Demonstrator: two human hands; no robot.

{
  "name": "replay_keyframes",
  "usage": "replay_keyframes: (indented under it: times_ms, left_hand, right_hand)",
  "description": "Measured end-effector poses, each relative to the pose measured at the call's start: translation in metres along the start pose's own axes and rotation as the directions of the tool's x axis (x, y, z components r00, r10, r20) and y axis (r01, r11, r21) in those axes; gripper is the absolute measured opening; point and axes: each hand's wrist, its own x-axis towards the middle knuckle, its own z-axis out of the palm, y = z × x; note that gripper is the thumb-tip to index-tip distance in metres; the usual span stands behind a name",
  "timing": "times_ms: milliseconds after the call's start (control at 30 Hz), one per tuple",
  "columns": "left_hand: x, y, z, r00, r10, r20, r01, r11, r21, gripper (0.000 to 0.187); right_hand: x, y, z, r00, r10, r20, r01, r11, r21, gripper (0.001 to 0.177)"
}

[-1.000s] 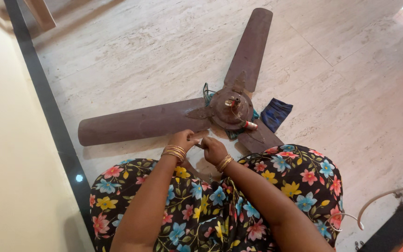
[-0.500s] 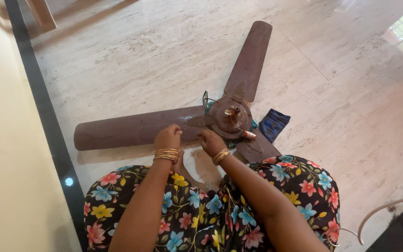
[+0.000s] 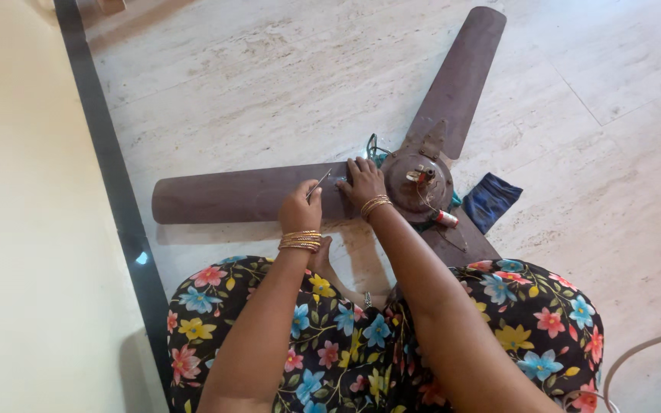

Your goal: The person sits on the floor and works on a disassembled ceiling fan. They use a screwdriver to tighten screws on the fan blade mounting bracket and wipe the fan motor housing with a cloth.

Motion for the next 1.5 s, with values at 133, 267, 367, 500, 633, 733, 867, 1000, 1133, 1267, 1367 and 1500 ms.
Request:
replay_keyframes:
  times_ms: [133, 267, 367, 500, 633, 733, 867, 1000, 1133, 1267, 1367, 1500]
  left_hand:
    - [-0.002, -0.003, 0.003, 1.0, -0.022, 0.01, 0.022, 0.999, -0.024, 0.019]
    - [0.0, 0.001, 0.0, 0.999, -0.038, 0.001, 0.038, 0.999, -0.019, 0.019]
    - [0.002, 0.001, 0.0, 0.998, -0.063, 0.014, 0.063, 0.998, 0.004, 0.019]
    - [-0.001, -0.002, 0.0, 1.0, -0.023, -0.011, 0.023, 1.0, 0.004, 0.018]
    - [0.0, -0.002, 0.001, 0.999, -0.042, 0.002, 0.042, 0.999, 0.006, 0.019]
    - [0.0, -0.001, -0.001, 0.999, -0.029, 0.014, 0.029, 1.0, 0.0, 0.019]
    - [0.0, 0.002, -0.004, 0.999, -0.036, 0.012, 0.035, 0.999, 0.012, 0.019]
    - [0.0, 0.005, -0.007, 0.996, -0.073, 0.055, 0.074, 0.997, -0.024, 0.018]
    - [0.0, 0.007, -0.01, 1.0, -0.012, 0.021, 0.012, 1.0, -0.026, 0.018]
    - [-0.001, 0.007, -0.011, 0.999, -0.014, 0.03, 0.015, 1.0, -0.023, 0.018]
    - [0.0, 0.004, -0.009, 0.998, -0.025, 0.065, 0.027, 0.999, -0.022, 0.018]
    - [0.002, -0.001, -0.004, 0.994, 0.014, 0.11, -0.009, 0.999, -0.044, 0.02]
  right_hand:
    - [0.004, -0.001, -0.01, 0.997, 0.024, 0.072, -0.023, 0.999, -0.023, 0.088]
    - [0.005, -0.003, -0.021, 0.99, 0.029, 0.136, -0.025, 0.999, -0.025, 0.092]
    - [0.004, -0.002, -0.021, 0.987, 0.03, 0.155, -0.023, 0.999, -0.046, 0.093]
    - [-0.001, -0.002, -0.015, 0.991, 0.015, 0.135, -0.01, 0.999, -0.035, 0.094]
    - [-0.004, -0.002, -0.017, 0.99, 0.006, 0.142, -0.001, 1.0, -0.03, 0.094]
    - [-0.009, -0.003, -0.017, 0.987, -0.009, 0.161, 0.012, 1.0, -0.019, 0.093]
    - [-0.018, -0.001, -0.015, 0.985, -0.044, 0.169, 0.044, 0.999, 0.004, 0.093]
    - [-0.026, 0.002, -0.011, 0.973, -0.109, 0.203, 0.11, 0.994, 0.006, 0.092]
    - [-0.026, 0.002, -0.008, 0.965, -0.116, 0.234, 0.121, 0.993, -0.011, 0.094]
    - [-0.029, 0.003, -0.006, 0.967, -0.115, 0.226, 0.123, 0.992, -0.019, 0.092]
    - [-0.052, 0.003, -0.002, 0.975, -0.221, -0.033, 0.222, 0.975, 0.009, 0.081]
    - [-0.097, -0.002, -0.003, 0.965, -0.244, -0.099, 0.24, 0.969, -0.051, 0.074]
